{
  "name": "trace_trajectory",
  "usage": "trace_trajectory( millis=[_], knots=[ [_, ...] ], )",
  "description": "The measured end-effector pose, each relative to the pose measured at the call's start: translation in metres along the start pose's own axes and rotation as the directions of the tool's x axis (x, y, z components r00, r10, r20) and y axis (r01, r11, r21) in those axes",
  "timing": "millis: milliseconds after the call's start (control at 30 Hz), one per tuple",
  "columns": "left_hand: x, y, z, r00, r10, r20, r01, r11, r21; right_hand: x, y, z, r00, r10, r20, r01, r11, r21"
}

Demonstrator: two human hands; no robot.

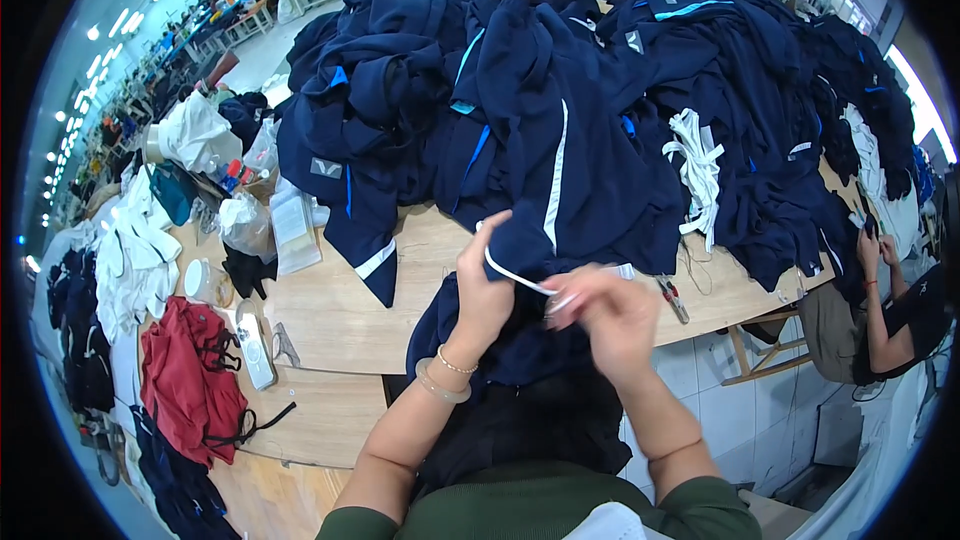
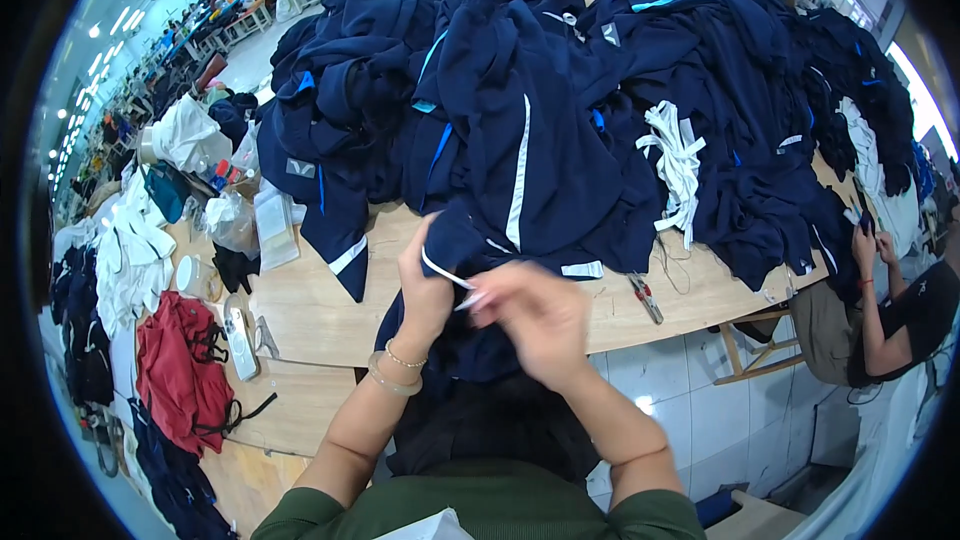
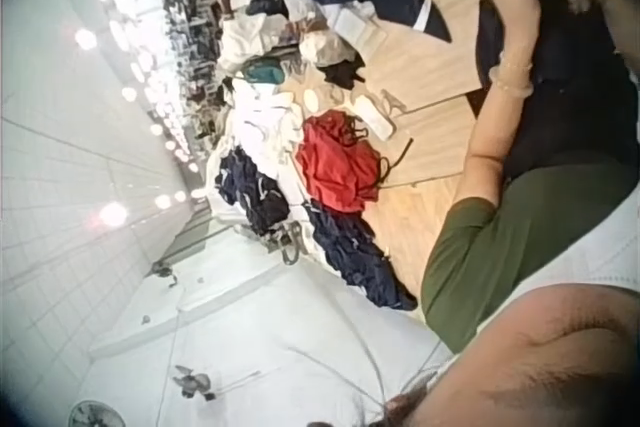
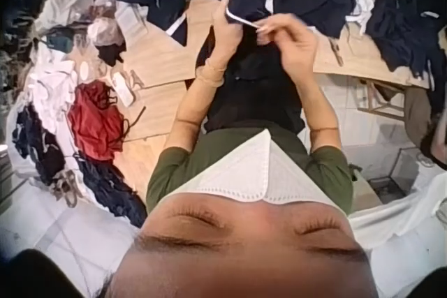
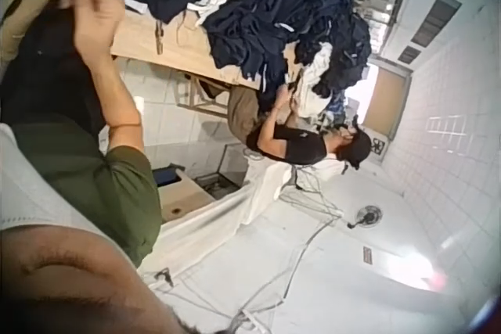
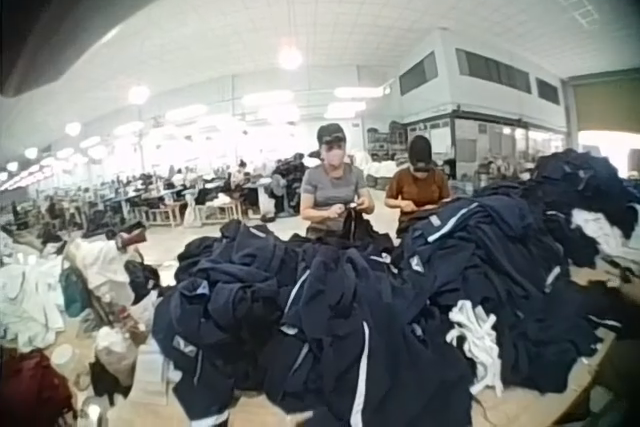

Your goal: Trimming loose threads from blue garments using thread snips in a factory setting.

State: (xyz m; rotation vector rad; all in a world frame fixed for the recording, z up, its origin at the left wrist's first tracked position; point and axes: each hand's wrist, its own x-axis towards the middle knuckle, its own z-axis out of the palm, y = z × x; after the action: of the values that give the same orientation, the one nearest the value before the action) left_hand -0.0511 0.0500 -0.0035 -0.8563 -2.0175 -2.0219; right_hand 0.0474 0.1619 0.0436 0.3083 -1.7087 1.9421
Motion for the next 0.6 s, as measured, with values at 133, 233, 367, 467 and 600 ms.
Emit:
trace_trajectory(
  millis=[133,233,367,467,600],
  knots=[
    [-0.018,0.013,0.0,0.89,0.356,0.285,-0.397,0.912,0.102,0.008,0.025,-0.038,0.733,0.668,-0.129,-0.575,0.71,0.407],
    [-0.03,0.012,0.001,0.822,0.418,0.386,-0.479,0.875,0.072,0.008,0.05,-0.05,0.597,0.799,0.071,-0.793,0.575,0.201],
    [-0.043,0.005,-0.003,0.802,0.353,0.483,-0.469,0.871,0.142,0.022,0.024,-0.039,0.597,0.793,0.123,-0.795,0.605,-0.041],
    [-0.04,0.006,-0.001,0.766,0.358,0.534,-0.477,0.874,0.099,0.025,0.025,-0.037,0.712,0.658,0.243,-0.611,0.752,-0.247],
    [-0.047,0.005,-0.004,0.717,0.308,0.625,-0.518,0.835,0.183,0.027,0.032,-0.032,0.767,0.504,0.397,-0.291,0.825,-0.484]
  ],
)
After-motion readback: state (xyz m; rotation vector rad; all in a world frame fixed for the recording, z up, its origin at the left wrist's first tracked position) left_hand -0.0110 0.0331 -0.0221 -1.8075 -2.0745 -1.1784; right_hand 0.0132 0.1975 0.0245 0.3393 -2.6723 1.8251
